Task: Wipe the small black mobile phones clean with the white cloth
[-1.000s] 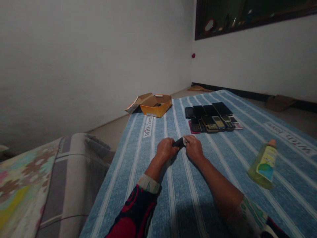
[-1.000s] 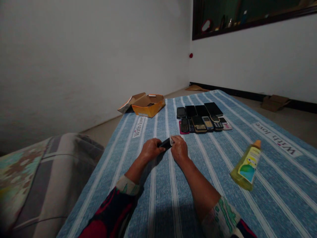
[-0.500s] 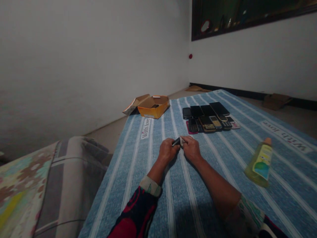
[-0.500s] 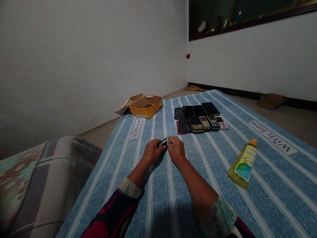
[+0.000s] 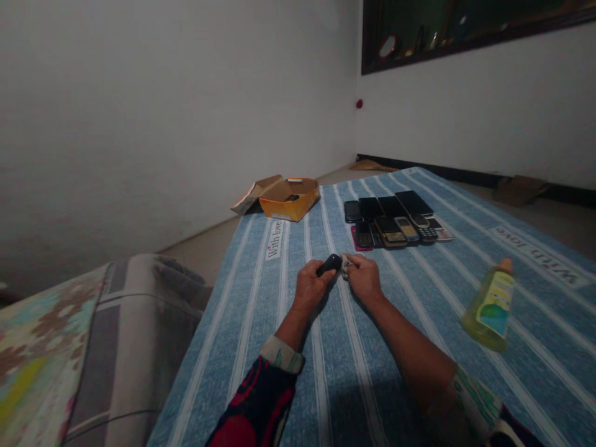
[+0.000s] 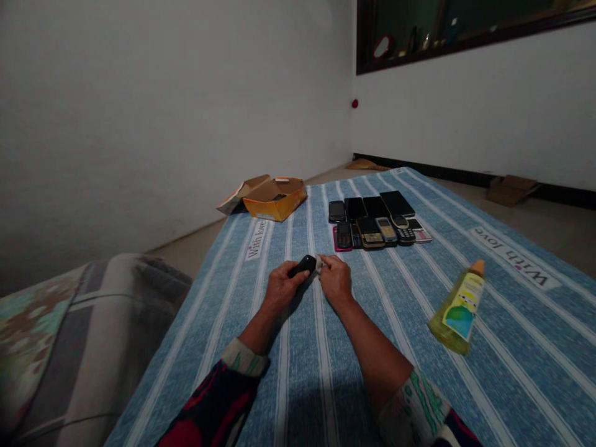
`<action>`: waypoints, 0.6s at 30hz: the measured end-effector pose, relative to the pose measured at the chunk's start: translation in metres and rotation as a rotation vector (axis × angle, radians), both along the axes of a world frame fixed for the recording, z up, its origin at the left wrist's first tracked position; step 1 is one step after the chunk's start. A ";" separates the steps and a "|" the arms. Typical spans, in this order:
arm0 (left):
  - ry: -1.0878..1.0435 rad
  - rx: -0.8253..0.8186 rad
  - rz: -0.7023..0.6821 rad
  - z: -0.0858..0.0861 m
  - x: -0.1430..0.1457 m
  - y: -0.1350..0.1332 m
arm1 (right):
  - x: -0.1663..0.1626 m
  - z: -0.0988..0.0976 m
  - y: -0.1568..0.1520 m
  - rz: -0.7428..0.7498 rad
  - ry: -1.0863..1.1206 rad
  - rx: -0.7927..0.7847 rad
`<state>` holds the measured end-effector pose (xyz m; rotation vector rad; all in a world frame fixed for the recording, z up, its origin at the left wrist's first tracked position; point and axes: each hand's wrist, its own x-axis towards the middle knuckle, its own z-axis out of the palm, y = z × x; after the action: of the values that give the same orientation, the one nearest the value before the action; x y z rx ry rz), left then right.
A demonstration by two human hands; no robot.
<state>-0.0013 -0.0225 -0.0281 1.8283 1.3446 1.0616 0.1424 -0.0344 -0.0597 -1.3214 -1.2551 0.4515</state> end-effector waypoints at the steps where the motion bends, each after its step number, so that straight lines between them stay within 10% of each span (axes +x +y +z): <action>1: 0.013 0.007 -0.003 0.000 0.001 0.000 | 0.000 0.001 -0.001 -0.010 -0.018 0.043; 10: -0.136 -0.029 -0.024 0.006 -0.001 -0.005 | -0.002 0.007 -0.006 0.061 -0.042 0.062; 18: -0.199 -0.046 0.006 0.008 0.010 -0.009 | -0.010 0.019 -0.008 0.130 0.728 -0.262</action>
<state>0.0086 -0.0315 -0.0203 1.6390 1.2464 1.1729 0.1320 -0.0425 -0.0411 -1.1284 -0.6810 1.1055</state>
